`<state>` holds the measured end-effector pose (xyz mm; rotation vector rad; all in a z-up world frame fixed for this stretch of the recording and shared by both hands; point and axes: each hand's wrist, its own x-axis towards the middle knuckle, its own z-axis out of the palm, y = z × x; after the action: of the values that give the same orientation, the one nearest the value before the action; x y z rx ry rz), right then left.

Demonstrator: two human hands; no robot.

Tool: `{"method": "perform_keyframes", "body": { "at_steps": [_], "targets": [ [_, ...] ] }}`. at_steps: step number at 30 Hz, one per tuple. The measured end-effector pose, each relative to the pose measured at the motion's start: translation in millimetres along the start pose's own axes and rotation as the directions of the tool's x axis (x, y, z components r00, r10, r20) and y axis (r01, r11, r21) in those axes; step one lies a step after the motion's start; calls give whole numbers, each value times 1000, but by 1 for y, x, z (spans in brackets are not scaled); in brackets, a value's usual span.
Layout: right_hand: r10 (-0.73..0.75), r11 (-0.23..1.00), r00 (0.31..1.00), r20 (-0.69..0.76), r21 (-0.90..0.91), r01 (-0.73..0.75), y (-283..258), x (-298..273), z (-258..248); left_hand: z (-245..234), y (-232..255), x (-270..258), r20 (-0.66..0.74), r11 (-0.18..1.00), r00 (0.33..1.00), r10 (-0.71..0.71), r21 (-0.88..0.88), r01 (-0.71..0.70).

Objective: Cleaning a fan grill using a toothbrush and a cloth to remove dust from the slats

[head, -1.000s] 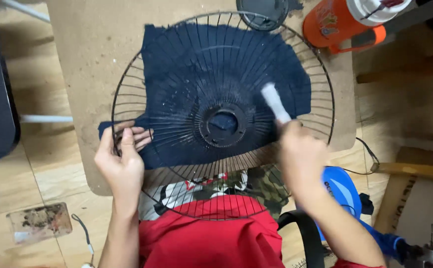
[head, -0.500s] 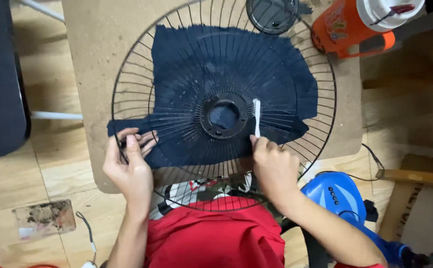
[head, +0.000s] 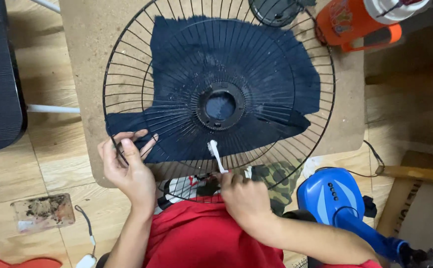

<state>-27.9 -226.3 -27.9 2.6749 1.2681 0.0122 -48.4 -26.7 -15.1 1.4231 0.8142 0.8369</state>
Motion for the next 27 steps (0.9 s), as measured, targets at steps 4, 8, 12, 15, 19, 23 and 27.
{"method": "perform_keyframes", "body": {
  "at_steps": [4,8,12,15,19,23,27],
  "targets": [
    [51,991,998,38,124,-55,10,8,-10,0,3,-2,-20,999,999,37,32,-37],
    [-2,942,990,141,332,-45,25,8,-9,1,4,0,-14,997,999,50,51,-49],
    [104,812,991,80,569,-131,55,29,-42,1,0,1,-47,998,996,69,10,-69],
    [188,757,980,59,628,-183,75,30,-51,0,2,2,-43,996,996,84,42,-82],
    [153,881,988,26,450,-148,96,21,-42,3,3,6,-36,995,995,97,28,-96],
    [176,982,975,134,49,-184,112,15,-33,10,4,10,-47,992,991,128,22,-127],
    [102,974,936,337,155,-162,103,20,-30,16,8,16,-30,985,985,169,19,-169]
  ]
}}
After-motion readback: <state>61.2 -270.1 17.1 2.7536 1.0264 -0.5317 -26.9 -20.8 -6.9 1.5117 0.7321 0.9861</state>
